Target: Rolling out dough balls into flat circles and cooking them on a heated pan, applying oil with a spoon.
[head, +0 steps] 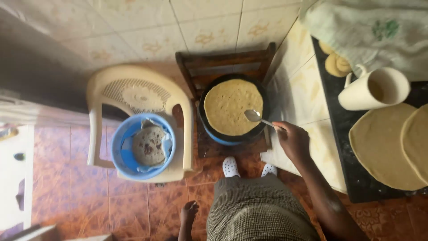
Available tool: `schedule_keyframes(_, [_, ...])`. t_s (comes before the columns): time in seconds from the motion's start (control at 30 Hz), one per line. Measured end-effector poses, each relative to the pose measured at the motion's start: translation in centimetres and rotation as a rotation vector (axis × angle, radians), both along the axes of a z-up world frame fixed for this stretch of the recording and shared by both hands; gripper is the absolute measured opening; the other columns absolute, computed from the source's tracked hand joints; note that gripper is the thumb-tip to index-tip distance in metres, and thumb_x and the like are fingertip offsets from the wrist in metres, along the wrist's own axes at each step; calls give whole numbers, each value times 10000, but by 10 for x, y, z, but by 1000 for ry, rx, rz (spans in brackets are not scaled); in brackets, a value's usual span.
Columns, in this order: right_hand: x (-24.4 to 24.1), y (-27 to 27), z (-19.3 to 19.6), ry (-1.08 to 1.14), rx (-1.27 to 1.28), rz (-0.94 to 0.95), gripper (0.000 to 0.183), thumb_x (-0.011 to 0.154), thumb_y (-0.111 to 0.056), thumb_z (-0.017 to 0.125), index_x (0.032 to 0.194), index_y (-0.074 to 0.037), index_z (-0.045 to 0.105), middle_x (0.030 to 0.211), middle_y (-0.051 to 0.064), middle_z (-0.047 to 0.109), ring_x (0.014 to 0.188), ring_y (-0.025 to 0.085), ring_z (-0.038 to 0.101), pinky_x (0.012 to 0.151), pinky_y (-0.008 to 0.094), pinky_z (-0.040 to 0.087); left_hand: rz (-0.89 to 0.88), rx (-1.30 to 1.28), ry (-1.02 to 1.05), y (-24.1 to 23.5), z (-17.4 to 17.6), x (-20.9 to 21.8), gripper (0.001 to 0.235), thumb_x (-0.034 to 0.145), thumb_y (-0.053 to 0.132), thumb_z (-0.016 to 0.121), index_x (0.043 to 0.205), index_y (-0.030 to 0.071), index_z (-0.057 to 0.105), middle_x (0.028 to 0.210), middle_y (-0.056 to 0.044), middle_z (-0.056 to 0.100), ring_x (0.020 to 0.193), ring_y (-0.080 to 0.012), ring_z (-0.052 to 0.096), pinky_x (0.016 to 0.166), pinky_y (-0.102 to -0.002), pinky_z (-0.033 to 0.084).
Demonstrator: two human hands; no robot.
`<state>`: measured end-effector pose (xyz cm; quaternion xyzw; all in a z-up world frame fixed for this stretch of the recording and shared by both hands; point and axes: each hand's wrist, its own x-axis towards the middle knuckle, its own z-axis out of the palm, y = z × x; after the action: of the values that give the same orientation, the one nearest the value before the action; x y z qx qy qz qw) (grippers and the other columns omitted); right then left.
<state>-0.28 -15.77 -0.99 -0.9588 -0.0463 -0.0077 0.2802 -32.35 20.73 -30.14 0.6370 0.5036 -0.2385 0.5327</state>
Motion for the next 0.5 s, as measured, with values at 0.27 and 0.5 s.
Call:
schedule_keyframes(0.27, [-27, -244, 117, -293, 124, -243, 391, 1322, -314, 377, 1414, 38, 523, 1316, 196, 539, 1206, 317, 500, 1090, 450, 363, -54, 40, -111, 1, 15, 39, 169, 779, 231, 596, 780, 99, 702, 663, -31, 619, 607, -132, 586, 483, -283, 386])
schedule_keyframes(0.5, [30, -179, 160, -333, -966, -81, 228, 890, -191, 674, 1024, -355, 760, 892, -97, 727, 833, 154, 662, 906, 303, 405, -155, -45, 40, 2, -15, 35, 338, 801, 224, 657, 1057, 29, 761, 752, -89, 756, 617, -161, 680, 496, -264, 424])
